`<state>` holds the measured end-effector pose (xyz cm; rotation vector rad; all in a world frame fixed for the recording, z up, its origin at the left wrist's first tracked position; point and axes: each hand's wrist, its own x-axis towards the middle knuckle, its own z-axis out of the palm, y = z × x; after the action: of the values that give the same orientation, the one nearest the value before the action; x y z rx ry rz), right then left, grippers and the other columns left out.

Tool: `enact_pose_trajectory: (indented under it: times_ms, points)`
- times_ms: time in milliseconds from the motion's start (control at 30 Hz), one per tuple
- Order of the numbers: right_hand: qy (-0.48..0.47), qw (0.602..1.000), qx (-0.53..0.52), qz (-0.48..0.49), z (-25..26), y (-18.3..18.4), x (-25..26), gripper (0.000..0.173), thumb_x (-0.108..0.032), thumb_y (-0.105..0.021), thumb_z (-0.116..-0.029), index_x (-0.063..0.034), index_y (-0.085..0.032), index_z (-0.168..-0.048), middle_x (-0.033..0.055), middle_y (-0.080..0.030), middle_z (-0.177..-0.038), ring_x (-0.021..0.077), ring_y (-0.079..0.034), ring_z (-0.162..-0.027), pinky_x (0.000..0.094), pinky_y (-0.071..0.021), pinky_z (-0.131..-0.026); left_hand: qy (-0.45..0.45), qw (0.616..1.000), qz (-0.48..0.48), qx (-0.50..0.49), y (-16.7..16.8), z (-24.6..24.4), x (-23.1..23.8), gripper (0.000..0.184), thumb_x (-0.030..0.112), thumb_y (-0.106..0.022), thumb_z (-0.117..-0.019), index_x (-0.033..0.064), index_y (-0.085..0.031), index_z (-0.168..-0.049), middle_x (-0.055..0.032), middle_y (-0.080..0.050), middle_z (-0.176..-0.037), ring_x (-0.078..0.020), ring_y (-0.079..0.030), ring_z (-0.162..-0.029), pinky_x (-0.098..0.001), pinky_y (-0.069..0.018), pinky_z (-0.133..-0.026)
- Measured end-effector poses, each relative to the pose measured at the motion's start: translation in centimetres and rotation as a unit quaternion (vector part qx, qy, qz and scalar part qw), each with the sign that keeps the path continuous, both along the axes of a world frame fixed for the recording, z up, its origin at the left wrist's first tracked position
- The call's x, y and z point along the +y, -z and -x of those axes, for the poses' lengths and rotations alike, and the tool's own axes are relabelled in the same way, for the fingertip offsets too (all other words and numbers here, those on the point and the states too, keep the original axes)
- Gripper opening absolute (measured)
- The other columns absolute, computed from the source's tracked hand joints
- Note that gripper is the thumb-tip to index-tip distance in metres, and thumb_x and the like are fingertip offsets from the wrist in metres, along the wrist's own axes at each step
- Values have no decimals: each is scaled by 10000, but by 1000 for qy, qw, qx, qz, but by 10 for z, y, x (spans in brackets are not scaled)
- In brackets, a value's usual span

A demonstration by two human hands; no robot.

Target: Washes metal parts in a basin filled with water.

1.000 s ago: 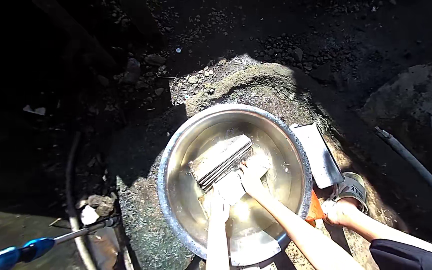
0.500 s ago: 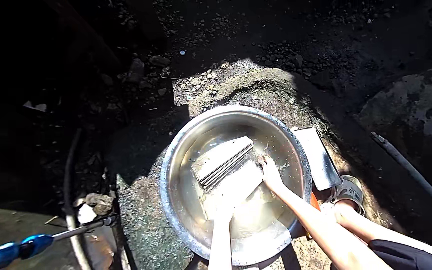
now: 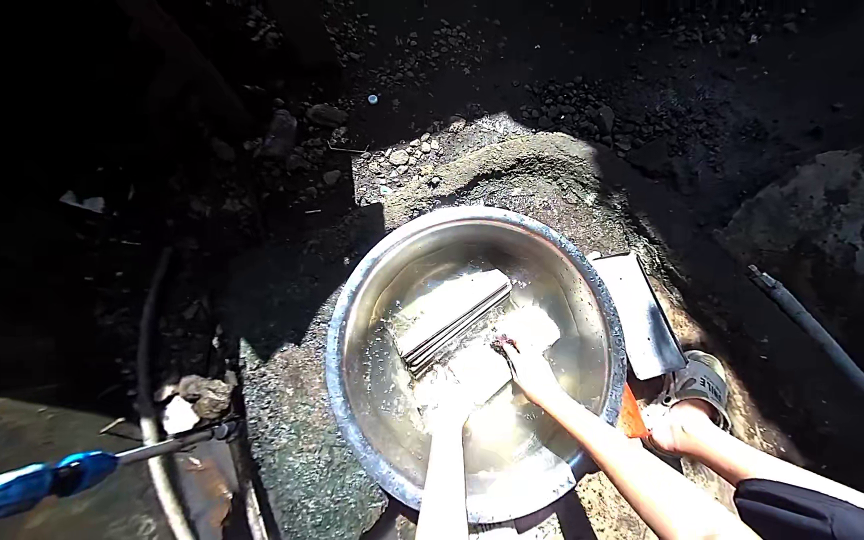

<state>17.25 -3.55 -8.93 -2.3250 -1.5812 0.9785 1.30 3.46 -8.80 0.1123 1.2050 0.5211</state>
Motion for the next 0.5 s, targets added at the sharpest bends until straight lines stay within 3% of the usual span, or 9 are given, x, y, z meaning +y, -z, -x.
enact_pose_trajectory:
  times_ms: [67, 100, 167, 233, 300, 333, 367, 433, 500]
  points:
    - [97, 992, -38, 71, -3, -6, 17, 536, -27, -491, -978, 8, -447, -1511, 256, -332, -1615, 410, -382, -1471, 518, -387, -1156, 6, 1000, 17, 21, -27, -10, 0, 682, 496, -22, -1094, 76, -203, -1600, -175, -284, -1632, -294, -331, -1475, -532, -312, -1163]
    - [115, 990, -37, 69, 7, -9, 24, 555, -13, -475, -984, 13, -413, -1534, 253, -289, -1640, 404, -322, -1510, 501, -336, -1196, 18, 998, 27, 47, -35, -14, 0, 669, 476, -26, -1101, 79, -249, -1591, -170, -329, -1615, -293, -371, -1455, -523, -334, -1152]
    - [106, 993, -1, 48, 38, -17, 31, 515, -22, -434, -1023, 31, -404, -1534, 231, -270, -1657, 364, -257, -1547, 467, -250, -1248, 58, 997, -33, 35, -18, -13, -7, 656, 444, -9, -1102, 54, -249, -1573, -207, -372, -1559, -300, -434, -1375, -505, -416, -1070]
    - [80, 995, 45, 33, 68, -24, 34, 486, -12, -427, -1024, 45, -446, -1506, 217, -306, -1647, 340, -281, -1543, 446, -251, -1251, 65, 996, -46, 42, -4, -12, -7, 646, 432, -17, -1111, 48, -228, -1585, -194, -343, -1585, -275, -416, -1398, -463, -388, -1115]
    - [26, 994, 102, 18, 82, -27, 31, 460, 3, -458, -1012, 16, -513, -1469, 185, -374, -1620, 320, -353, -1510, 448, -316, -1220, 37, 994, -9, 101, -16, -15, -5, 591, 377, -87, -1131, 15, -319, -1538, -200, -421, -1522, -269, -472, -1331, -432, -404, -1089]
    - [-7, 991, 131, -3, 81, -25, 26, 447, 5, -469, -1008, 5, -545, -1449, 177, -413, -1600, 315, -387, -1491, 446, -327, -1212, 26, 994, -14, 101, -21, -17, -6, 546, 332, -105, -1135, 6, -347, -1501, -185, -465, -1430, -236, -497, -1229, -390, -421, -1027]
    - [-38, 987, 152, -29, 75, -20, 20, 431, -3, -473, -1012, -8, -573, -1431, 172, -454, -1574, 309, -418, -1472, 439, -336, -1209, 25, 997, -27, 63, -20, -15, -9, 552, 334, -94, -1133, 23, -333, -1522, -169, -463, -1463, -220, -497, -1268, -381, -418, -1060]
    - [-110, 975, 178, -70, 56, -9, 9, 434, 4, -486, -1008, -51, -602, -1423, 153, -505, -1541, 302, -441, -1460, 449, -343, -1209, 16, 1000, -24, 11, 0, -9, -7, 614, 438, -54, -1111, 53, -361, -1478, -148, -508, -1379, -215, -526, -1198, -404, -463, -995]
    - [-149, 968, 175, -100, 24, -2, -15, 491, 94, -480, -962, -82, -640, -1392, 135, -547, -1510, 321, -441, -1462, 478, -348, -1206, 24, 1000, -2, 4, 7, -7, -4, 698, 544, -61, -1083, 71, -357, -1503, -187, -521, -1389, -279, -546, -1201, -509, -474, -972]
